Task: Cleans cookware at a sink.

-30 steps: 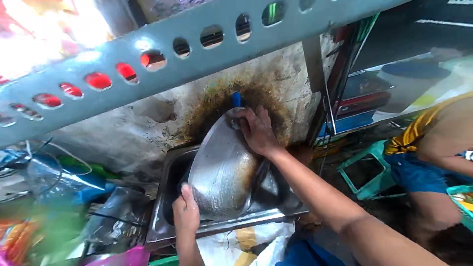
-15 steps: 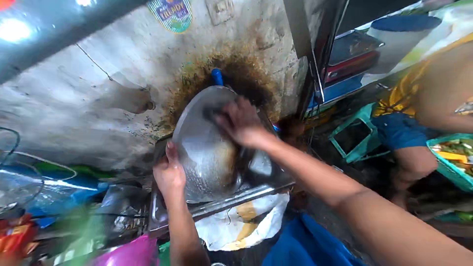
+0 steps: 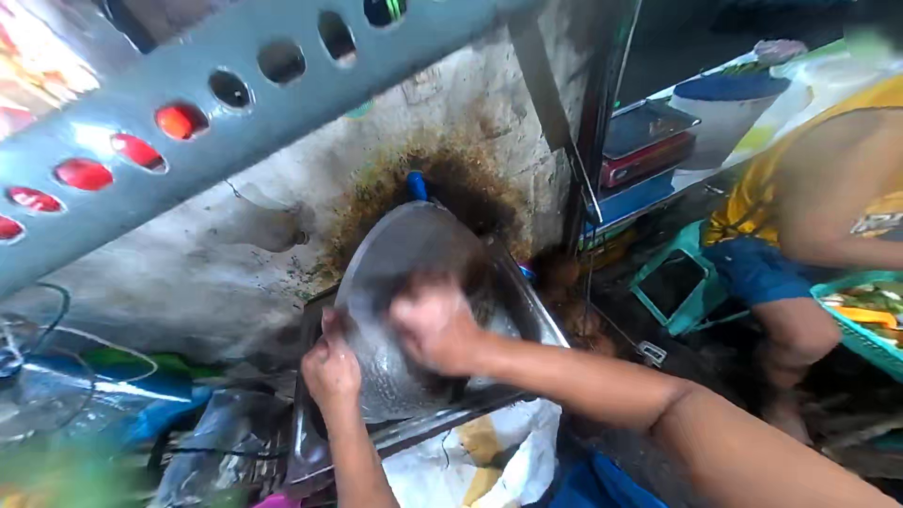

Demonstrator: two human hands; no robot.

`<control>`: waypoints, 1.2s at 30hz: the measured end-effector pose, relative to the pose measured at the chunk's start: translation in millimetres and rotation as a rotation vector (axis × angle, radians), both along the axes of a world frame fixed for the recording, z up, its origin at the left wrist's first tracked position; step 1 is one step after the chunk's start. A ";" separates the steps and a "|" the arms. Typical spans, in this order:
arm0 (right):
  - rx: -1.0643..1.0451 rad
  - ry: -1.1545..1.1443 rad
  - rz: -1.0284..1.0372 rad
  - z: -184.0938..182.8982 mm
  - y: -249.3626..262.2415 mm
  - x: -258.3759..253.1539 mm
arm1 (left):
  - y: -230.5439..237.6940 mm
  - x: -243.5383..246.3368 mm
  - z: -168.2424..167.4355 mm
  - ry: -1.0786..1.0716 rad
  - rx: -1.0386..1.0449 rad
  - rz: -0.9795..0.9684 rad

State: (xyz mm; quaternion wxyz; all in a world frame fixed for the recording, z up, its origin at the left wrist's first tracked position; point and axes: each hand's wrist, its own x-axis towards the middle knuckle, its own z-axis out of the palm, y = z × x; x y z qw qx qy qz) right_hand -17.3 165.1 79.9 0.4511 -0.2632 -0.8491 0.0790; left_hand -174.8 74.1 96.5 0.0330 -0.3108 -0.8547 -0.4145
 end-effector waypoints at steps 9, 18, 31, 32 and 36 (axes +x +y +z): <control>-0.194 0.021 -0.141 17.4 37.0 7.8 | -8.3 -0.9 -8.5 0.071 0.002 -0.024; -0.309 0.054 -0.181 27.1 98.0 27.3 | -30.9 14.1 -43.2 0.046 0.251 -0.059; -0.133 -0.047 0.033 35.4 65.7 -2.5 | -54.8 -8.5 -87.4 -0.004 0.380 0.048; -0.052 -0.075 0.114 32.5 44.3 -5.0 | -54.0 -7.9 -88.9 -0.018 0.378 0.061; -0.197 -0.071 0.119 40.1 57.3 0.5 | -60.0 -9.9 -95.5 0.003 0.350 0.059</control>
